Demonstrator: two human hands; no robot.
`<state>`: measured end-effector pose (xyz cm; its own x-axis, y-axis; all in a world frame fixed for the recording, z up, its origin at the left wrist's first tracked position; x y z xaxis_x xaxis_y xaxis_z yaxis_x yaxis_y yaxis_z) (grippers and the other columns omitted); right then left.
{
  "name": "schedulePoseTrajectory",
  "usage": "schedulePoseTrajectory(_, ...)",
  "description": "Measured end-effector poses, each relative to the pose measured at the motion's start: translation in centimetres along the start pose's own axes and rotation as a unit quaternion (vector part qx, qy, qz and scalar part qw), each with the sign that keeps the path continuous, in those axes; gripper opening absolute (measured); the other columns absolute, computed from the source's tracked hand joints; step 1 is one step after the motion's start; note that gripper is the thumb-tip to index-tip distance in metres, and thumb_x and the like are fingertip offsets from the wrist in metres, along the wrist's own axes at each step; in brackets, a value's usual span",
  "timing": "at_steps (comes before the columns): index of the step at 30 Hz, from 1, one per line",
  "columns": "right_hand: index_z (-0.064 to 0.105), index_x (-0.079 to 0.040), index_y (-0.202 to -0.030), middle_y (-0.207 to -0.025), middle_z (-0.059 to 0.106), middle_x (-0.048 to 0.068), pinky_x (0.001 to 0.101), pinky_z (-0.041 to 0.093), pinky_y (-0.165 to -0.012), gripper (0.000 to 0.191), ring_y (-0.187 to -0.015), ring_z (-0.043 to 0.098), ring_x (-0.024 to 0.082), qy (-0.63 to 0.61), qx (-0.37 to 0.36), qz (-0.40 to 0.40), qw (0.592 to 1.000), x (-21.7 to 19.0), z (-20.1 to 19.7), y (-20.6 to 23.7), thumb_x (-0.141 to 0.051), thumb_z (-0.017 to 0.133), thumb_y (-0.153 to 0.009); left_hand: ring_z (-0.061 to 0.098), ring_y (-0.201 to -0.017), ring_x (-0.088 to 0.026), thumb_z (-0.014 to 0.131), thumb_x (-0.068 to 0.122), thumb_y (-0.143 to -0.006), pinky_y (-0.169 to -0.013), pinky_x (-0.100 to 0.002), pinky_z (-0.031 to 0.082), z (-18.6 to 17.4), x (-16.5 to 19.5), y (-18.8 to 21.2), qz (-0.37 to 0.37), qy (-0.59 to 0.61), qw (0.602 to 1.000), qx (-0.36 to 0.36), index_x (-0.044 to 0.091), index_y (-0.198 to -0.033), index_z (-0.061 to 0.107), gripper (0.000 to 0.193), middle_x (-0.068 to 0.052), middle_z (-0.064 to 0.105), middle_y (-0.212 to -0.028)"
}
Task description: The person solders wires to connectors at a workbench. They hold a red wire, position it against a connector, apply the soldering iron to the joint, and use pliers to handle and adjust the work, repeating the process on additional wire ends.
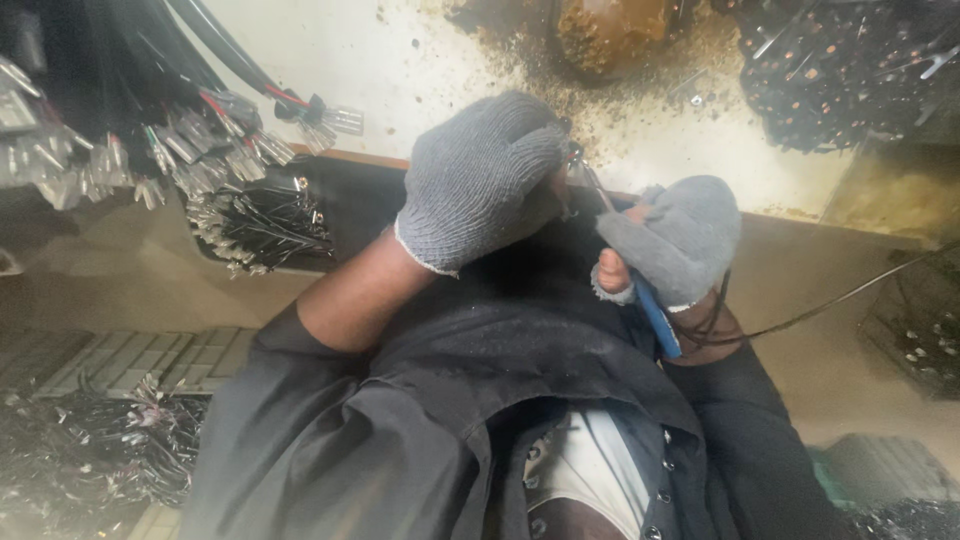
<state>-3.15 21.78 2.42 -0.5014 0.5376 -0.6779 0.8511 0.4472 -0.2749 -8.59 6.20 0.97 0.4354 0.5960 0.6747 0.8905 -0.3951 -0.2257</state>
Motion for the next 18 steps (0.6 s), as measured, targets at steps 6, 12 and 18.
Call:
schedulePoseTrajectory(6,0.071,-0.005,-0.101,-0.092,0.073,0.008,0.0335,0.053,-0.071,0.027,-0.081,0.07,0.022,-0.007,0.051,0.091,0.995,1.2,-0.2,-0.2,-0.03,0.071,-0.108,0.067,-0.086,-0.028,0.075,0.014,-0.081,-0.071,-0.04,0.055,0.0,0.0,0.0,0.006,-0.001,1.0,0.006,0.014,-0.093,0.068,0.014,-0.007,0.065,-0.1)
schedulePoseTrajectory(12,0.071,-0.007,-0.096,-0.086,0.072,0.008,0.0262,0.058,-0.061,0.033,-0.073,0.073,0.016,-0.352,0.121,0.274,0.887,4.9,0.2,-0.6,-0.039,0.071,-0.101,0.067,-0.083,-0.026,0.075,0.011,-0.083,-0.07,-0.039,0.054,-0.3,0.4,-0.3,-0.001,-0.018,0.999,0.027,0.014,-0.088,0.068,0.009,-0.005,0.065,-0.095)
schedulePoseTrajectory(18,0.071,-0.004,-0.107,-0.095,0.074,0.01,0.0293,0.065,-0.077,0.017,-0.088,0.076,0.02,-0.32,0.088,0.236,0.913,3.6,1.3,-3.2,-0.021,0.073,-0.105,0.066,-0.082,-0.025,0.078,0.016,-0.082,-0.069,-0.038,0.054,-0.2,0.1,-0.2,-0.001,-0.006,1.0,0.022,0.015,-0.086,0.068,0.011,-0.005,0.065,-0.093)
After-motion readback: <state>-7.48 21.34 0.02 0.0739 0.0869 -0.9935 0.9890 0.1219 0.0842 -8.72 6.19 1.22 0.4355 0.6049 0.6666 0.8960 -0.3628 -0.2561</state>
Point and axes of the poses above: each hand's wrist, its own y-axis away from the middle knuckle, its own z-axis out of the palm, x = y × z, the point moved 10 cm from there along -y, towards the middle knuckle
